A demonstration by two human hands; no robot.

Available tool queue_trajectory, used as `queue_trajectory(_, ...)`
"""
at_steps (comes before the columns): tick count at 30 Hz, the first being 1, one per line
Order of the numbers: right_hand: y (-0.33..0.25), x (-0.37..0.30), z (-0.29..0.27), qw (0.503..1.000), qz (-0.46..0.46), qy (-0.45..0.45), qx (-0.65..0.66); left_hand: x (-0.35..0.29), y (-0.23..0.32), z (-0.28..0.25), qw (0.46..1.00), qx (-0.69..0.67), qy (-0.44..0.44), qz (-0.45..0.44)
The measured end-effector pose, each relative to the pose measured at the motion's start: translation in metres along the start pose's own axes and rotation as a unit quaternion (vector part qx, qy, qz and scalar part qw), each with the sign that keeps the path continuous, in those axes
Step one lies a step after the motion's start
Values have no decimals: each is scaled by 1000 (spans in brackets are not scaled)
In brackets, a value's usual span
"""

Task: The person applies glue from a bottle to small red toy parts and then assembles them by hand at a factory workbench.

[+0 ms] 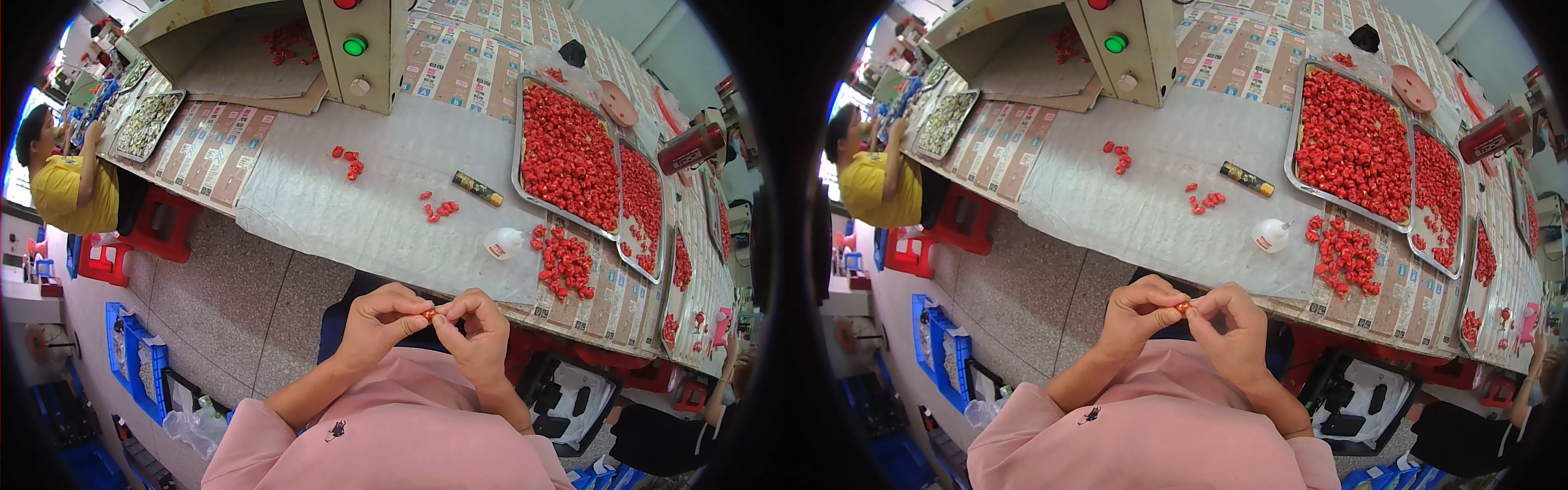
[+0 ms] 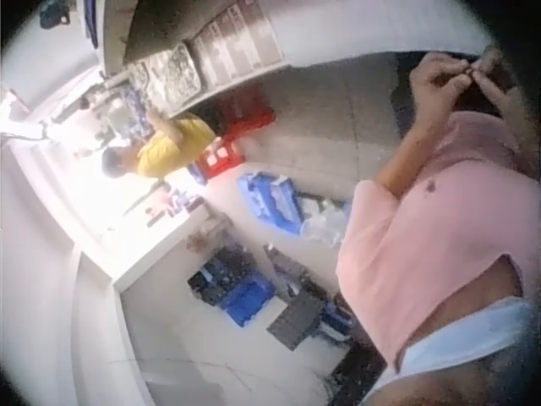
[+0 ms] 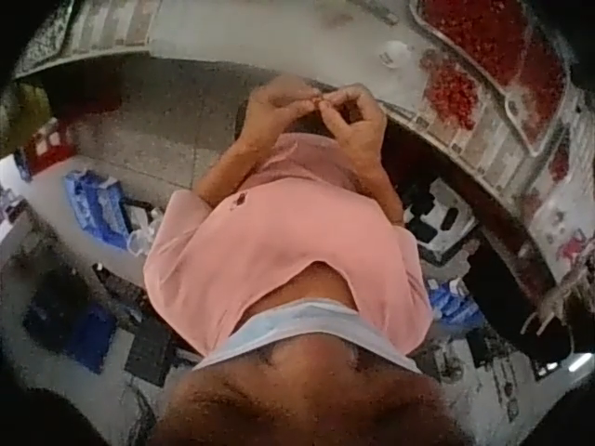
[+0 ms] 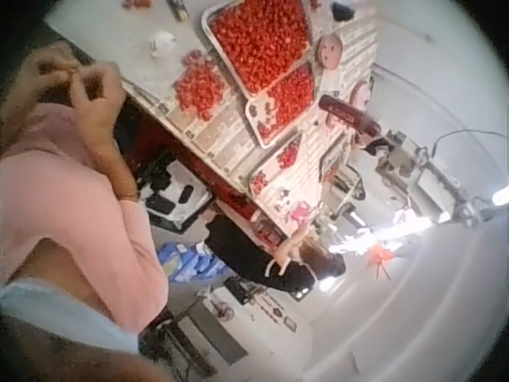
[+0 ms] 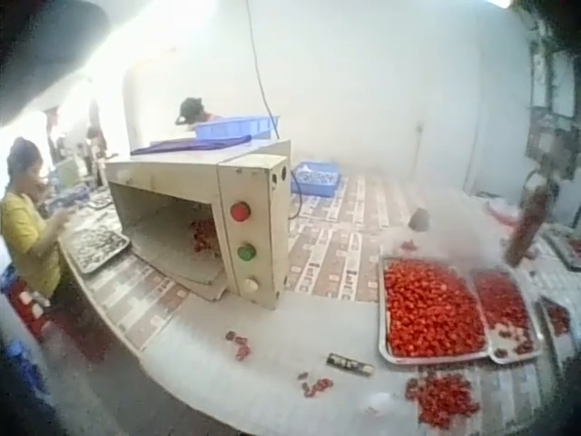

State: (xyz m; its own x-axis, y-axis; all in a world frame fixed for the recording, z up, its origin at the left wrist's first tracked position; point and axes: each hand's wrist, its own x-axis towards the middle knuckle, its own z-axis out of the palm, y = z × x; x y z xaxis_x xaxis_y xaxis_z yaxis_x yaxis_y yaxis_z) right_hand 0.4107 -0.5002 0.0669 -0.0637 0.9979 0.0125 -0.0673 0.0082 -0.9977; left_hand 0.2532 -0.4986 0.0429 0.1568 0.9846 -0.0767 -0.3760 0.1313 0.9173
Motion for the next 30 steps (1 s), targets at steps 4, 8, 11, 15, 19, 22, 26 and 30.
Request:
queue_trajectory(4,2,-1,-1,1000,-9,0,-2,-1,-1,-1,1000,9,-6,6)
queue_trajectory(8,2,-1,-1,1000,-11,1,1,-1,-1,0,1000,1,-2,1)
queue_trajectory(11,2,0,-1,1000,-12,1,-3,0,-1,0,1000,2,-3,2)
queue_trajectory(15,2,0,0,1000,-12,2,-8,0,-1,-1,1000,3,-4,1)
queue_trajectory(19,0,0,0,1000,-13,8,-18,0,0,-1,1000,2,-5,-2)
queue_trajectory(22,0,0,-1,1000,8,-5,-16,0,1,-1,1000,6,-3,-5)
queue_trajectory(26,3,-1,0,1000,-11,2,-22,-1,1,-1,1000,8,-5,-4)
queue_trajectory(30,2,0,1,999,-25,12,-23,-1,1,-2,1000,-2,-9,-2)
